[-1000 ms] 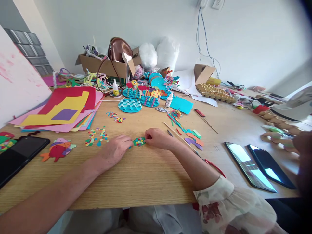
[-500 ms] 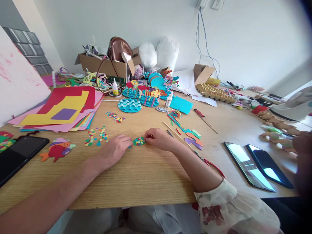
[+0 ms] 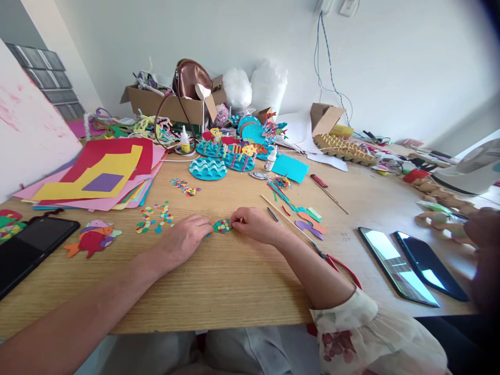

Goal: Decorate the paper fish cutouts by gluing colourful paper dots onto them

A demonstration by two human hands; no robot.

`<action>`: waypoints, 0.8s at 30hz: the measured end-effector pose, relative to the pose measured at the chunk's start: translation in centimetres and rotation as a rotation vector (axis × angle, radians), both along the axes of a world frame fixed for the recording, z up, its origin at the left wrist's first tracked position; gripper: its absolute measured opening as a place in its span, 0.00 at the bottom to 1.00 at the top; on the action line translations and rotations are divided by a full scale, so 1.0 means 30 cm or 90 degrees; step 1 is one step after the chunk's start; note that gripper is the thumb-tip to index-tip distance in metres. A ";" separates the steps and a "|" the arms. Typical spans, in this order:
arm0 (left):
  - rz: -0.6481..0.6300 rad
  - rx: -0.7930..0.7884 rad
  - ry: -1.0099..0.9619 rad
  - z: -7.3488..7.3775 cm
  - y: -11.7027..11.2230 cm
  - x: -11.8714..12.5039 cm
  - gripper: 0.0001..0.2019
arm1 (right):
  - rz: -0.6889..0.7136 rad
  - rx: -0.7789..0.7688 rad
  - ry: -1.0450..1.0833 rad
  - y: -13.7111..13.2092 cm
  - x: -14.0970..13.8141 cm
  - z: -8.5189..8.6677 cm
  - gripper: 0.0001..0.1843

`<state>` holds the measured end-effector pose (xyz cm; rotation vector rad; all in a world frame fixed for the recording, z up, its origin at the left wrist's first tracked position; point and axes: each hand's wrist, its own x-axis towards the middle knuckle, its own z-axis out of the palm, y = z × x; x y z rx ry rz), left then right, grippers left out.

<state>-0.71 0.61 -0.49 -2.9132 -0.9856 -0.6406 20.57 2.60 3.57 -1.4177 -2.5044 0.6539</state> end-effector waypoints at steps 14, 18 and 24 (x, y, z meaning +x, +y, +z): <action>0.012 -0.019 0.013 0.010 -0.006 0.001 0.14 | -0.017 -0.004 0.016 -0.014 -0.002 0.005 0.10; 0.012 -0.021 0.012 0.013 -0.007 0.004 0.13 | -0.010 0.000 0.002 -0.017 -0.006 0.009 0.10; 0.004 -0.019 0.001 0.012 -0.004 0.001 0.15 | -0.023 -0.001 0.001 -0.017 -0.007 0.009 0.10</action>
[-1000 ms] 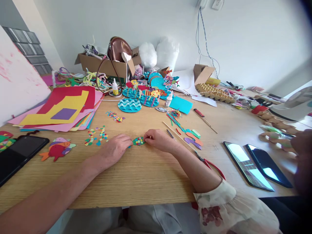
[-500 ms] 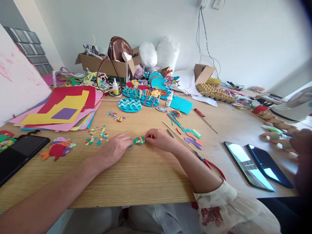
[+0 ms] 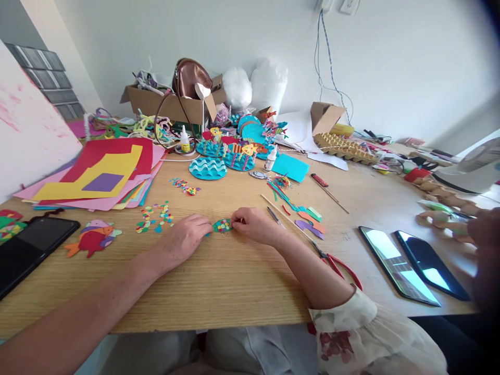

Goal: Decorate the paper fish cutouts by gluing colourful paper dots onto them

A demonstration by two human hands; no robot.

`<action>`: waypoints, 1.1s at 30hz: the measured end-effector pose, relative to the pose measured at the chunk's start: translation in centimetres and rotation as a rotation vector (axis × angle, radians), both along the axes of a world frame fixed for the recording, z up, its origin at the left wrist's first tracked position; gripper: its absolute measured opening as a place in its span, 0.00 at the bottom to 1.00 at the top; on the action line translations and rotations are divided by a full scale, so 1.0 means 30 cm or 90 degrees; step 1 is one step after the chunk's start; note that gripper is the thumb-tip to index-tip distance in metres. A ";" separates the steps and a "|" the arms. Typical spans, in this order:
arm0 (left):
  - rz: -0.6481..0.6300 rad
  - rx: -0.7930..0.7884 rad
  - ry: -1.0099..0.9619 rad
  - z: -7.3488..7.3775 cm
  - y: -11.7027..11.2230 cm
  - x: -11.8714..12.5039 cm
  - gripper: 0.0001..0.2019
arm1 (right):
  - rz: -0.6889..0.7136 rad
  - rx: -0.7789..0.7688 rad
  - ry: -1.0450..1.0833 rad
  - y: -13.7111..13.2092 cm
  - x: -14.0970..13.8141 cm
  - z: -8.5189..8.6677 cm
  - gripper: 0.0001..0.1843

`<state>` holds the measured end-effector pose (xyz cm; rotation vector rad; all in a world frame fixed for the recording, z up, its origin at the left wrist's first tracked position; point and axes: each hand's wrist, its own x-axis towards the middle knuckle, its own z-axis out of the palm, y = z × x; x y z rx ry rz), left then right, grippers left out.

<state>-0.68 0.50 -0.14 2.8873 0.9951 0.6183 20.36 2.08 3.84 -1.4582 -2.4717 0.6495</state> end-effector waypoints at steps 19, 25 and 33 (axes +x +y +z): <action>0.264 -0.342 -0.281 0.173 0.066 -0.163 0.11 | -0.089 0.220 0.222 -0.059 0.025 -0.011 0.08; 0.315 -0.279 -0.101 0.174 0.060 -0.273 0.12 | -0.055 0.234 0.195 -0.055 0.025 -0.035 0.09; 0.156 -0.236 0.024 0.120 0.082 -0.300 0.08 | -0.056 0.246 0.187 -0.053 0.039 -0.033 0.09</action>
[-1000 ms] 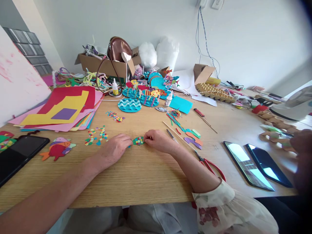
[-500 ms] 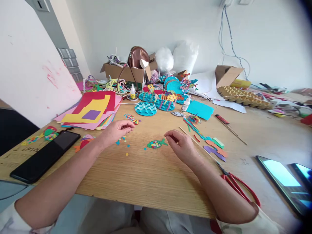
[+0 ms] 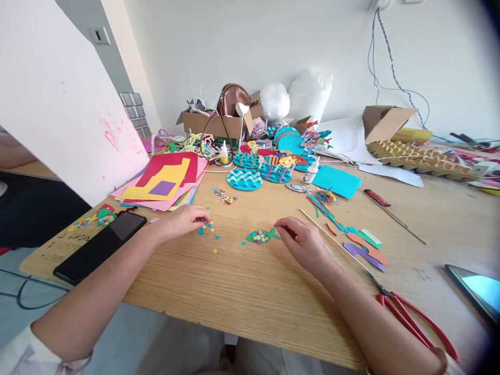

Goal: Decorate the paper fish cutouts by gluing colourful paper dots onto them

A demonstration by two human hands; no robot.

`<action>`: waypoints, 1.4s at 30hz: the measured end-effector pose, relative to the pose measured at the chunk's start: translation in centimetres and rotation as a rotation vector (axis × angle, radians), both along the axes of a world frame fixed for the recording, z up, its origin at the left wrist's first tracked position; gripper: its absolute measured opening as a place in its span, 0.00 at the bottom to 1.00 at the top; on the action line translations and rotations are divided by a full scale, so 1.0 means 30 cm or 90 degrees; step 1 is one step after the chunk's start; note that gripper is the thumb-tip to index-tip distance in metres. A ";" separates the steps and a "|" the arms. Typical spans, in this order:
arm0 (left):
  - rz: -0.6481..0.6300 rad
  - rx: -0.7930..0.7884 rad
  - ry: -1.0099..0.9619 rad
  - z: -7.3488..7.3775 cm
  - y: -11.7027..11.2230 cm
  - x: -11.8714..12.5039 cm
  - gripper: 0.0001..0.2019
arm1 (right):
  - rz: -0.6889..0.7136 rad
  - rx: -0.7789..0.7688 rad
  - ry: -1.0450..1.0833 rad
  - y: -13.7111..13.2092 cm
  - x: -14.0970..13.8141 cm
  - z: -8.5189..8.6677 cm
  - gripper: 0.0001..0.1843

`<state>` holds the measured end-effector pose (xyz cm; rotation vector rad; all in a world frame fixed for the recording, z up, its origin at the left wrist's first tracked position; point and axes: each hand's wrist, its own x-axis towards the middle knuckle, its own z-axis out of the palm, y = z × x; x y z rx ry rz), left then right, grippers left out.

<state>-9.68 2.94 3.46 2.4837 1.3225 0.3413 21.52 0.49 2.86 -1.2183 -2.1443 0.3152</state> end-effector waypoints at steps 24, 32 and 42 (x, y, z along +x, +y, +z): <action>0.111 -0.072 0.139 0.068 0.015 -0.104 0.11 | 0.021 0.042 0.012 0.017 0.017 -0.011 0.07; 0.162 -0.016 0.193 0.082 0.023 -0.104 0.09 | 0.021 0.027 -0.011 0.014 0.011 -0.011 0.08; 0.154 0.021 0.215 0.011 0.065 -0.106 0.07 | 0.024 0.026 -0.024 0.015 0.016 -0.008 0.09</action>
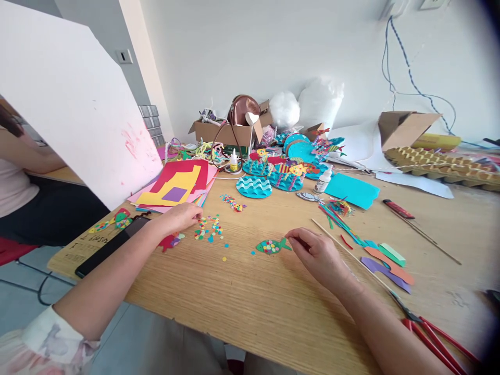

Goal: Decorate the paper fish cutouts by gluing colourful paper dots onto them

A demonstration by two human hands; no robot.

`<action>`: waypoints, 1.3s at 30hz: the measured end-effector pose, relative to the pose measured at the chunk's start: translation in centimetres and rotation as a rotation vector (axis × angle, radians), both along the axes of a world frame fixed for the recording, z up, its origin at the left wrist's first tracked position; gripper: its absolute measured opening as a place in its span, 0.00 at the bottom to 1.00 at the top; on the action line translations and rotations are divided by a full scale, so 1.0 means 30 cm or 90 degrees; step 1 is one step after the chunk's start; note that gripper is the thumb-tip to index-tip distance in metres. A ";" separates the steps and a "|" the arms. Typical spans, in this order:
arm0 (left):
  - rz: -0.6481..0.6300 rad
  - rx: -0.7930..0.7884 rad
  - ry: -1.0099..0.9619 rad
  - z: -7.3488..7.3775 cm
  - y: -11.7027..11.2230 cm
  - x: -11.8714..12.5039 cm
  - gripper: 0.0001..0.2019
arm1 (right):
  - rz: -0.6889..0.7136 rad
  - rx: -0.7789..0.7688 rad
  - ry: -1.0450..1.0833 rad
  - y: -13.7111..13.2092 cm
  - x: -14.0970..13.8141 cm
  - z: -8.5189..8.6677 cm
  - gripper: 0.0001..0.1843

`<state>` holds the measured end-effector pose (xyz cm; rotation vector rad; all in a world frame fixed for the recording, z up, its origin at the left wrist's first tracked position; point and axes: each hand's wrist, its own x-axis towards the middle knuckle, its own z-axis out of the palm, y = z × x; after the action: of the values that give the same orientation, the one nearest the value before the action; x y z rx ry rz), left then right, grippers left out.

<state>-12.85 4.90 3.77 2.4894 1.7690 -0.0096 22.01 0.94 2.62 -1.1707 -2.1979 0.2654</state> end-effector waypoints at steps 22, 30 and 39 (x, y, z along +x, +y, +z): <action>-0.099 -0.066 -0.075 0.008 -0.106 -0.020 0.05 | 0.011 -0.006 -0.015 -0.001 -0.014 -0.001 0.10; -0.088 -0.021 -0.049 -0.031 -0.081 -0.009 0.07 | 0.002 -0.019 -0.017 -0.005 -0.012 0.006 0.09; -0.049 -0.044 -0.091 0.005 -0.097 -0.018 0.07 | 0.010 -0.031 -0.031 -0.008 -0.013 0.005 0.10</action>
<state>-13.40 1.99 3.92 2.4422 1.5899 0.0978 21.64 0.71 2.76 -1.1987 -2.2544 0.3023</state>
